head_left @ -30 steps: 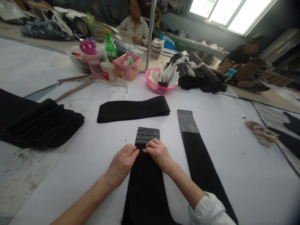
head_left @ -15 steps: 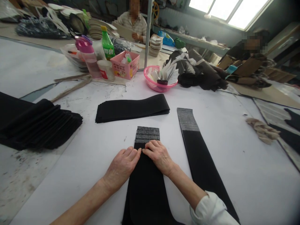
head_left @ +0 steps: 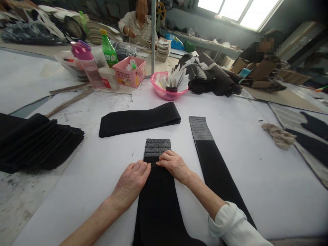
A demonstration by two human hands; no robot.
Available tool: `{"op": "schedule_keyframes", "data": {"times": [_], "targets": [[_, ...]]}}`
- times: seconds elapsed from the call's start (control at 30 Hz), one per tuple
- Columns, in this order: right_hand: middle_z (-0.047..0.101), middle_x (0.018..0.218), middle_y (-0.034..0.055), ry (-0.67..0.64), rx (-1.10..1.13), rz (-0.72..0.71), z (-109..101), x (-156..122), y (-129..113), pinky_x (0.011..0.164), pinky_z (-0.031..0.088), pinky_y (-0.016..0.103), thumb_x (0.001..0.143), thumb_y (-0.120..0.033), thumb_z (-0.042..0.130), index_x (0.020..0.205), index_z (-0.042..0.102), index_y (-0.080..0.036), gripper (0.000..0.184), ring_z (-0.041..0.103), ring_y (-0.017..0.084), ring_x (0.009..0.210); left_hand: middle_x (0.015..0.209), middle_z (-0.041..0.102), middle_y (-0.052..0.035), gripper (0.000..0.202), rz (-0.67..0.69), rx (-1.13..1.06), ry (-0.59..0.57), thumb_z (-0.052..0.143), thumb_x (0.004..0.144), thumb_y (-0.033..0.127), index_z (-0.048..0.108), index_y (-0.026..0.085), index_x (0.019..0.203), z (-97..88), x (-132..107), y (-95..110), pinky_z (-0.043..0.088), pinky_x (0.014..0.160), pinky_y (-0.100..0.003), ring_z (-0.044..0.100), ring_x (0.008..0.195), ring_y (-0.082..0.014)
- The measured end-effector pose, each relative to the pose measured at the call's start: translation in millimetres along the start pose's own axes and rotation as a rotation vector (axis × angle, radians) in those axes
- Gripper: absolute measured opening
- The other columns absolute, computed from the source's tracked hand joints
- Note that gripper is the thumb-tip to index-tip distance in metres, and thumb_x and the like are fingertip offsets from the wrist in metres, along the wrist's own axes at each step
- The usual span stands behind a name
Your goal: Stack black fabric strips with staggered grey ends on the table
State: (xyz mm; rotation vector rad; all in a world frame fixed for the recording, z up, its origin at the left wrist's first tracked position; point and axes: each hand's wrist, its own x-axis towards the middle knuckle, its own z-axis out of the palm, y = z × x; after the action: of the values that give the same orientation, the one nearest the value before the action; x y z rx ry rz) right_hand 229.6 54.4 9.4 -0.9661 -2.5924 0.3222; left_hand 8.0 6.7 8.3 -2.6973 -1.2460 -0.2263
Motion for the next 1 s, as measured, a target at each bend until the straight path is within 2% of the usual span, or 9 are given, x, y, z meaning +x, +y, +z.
{"op": "schedule_keyframes", "data": {"times": [0.23, 0.3, 0.43, 0.57, 0.73, 1.0], "targets": [[0.062, 0.099, 0.0029, -0.016, -0.044, -0.002, 1, -1, -1, 0.08, 0.042, 0.03, 0.096, -0.023, 0.051, 0.102, 0.067, -0.024, 0.017, 0.051, 0.017, 0.095, 0.094, 0.059, -0.0078, 0.041, 0.016, 0.03, -0.057, 0.042, 0.089, 0.005, 0.051, 0.013, 0.127, -5.0, 5, 1, 0.047, 0.075, -0.037, 0.056, 0.091, -0.0238], [0.062, 0.1, 0.0033, -0.021, -0.063, -0.002, 1, -1, -3, 0.08, 0.041, 0.031, 0.097, -0.023, 0.05, 0.102, 0.067, -0.023, 0.018, 0.051, 0.017, 0.096, 0.096, 0.059, -0.0086, 0.039, 0.033, 0.059, -0.047, 0.043, 0.088, 0.005, 0.052, 0.011, 0.126, -4.7, 8, 4, 0.046, 0.079, -0.038, 0.055, 0.096, -0.0255], [0.062, 0.101, 0.0028, -0.01, -0.078, 0.006, 1, -2, -3, 0.08, 0.04, 0.031, 0.097, -0.024, 0.049, 0.101, 0.067, -0.023, 0.018, 0.051, 0.017, 0.097, 0.112, 0.058, -0.0113, 0.037, 0.054, 0.082, -0.018, 0.043, 0.088, 0.002, 0.054, 0.008, 0.123, -3.8, 12, 9, 0.042, 0.092, -0.039, 0.049, 0.112, -0.0269], [0.063, 0.098, 0.0015, -0.032, -0.06, 0.028, -7, -6, 3, 0.079, 0.04, 0.03, 0.096, -0.026, 0.052, 0.099, 0.067, -0.023, 0.016, 0.052, 0.016, 0.094, 0.104, 0.059, -0.009, 0.037, 0.048, 0.07, -0.043, 0.042, 0.089, 0.002, 0.054, 0.009, 0.123, -3.4, 13, 10, 0.042, 0.09, -0.039, 0.053, 0.102, -0.0237], [0.062, 0.094, 0.0009, -0.042, -0.084, 0.025, -15, -13, 10, 0.079, 0.039, 0.029, 0.096, -0.024, 0.052, 0.095, 0.068, -0.022, 0.016, 0.052, 0.015, 0.092, 0.104, 0.057, -0.0084, 0.04, 0.046, 0.023, -0.085, 0.045, 0.088, 0.004, 0.051, 0.011, 0.127, -4.0, 15, 9, 0.043, 0.089, -0.038, 0.052, 0.102, -0.0235], [0.06, 0.097, 0.0033, -0.014, -0.111, -0.016, -9, -18, 13, 0.077, 0.039, 0.03, 0.096, -0.022, 0.052, 0.101, 0.067, -0.021, 0.016, 0.051, 0.016, 0.092, 0.102, 0.056, -0.0068, 0.046, 0.058, 0.028, -0.181, 0.04, 0.089, 0.004, 0.046, 0.015, 0.133, -12.7, 24, 10, 0.044, 0.084, -0.037, 0.052, 0.097, -0.0224]]}}
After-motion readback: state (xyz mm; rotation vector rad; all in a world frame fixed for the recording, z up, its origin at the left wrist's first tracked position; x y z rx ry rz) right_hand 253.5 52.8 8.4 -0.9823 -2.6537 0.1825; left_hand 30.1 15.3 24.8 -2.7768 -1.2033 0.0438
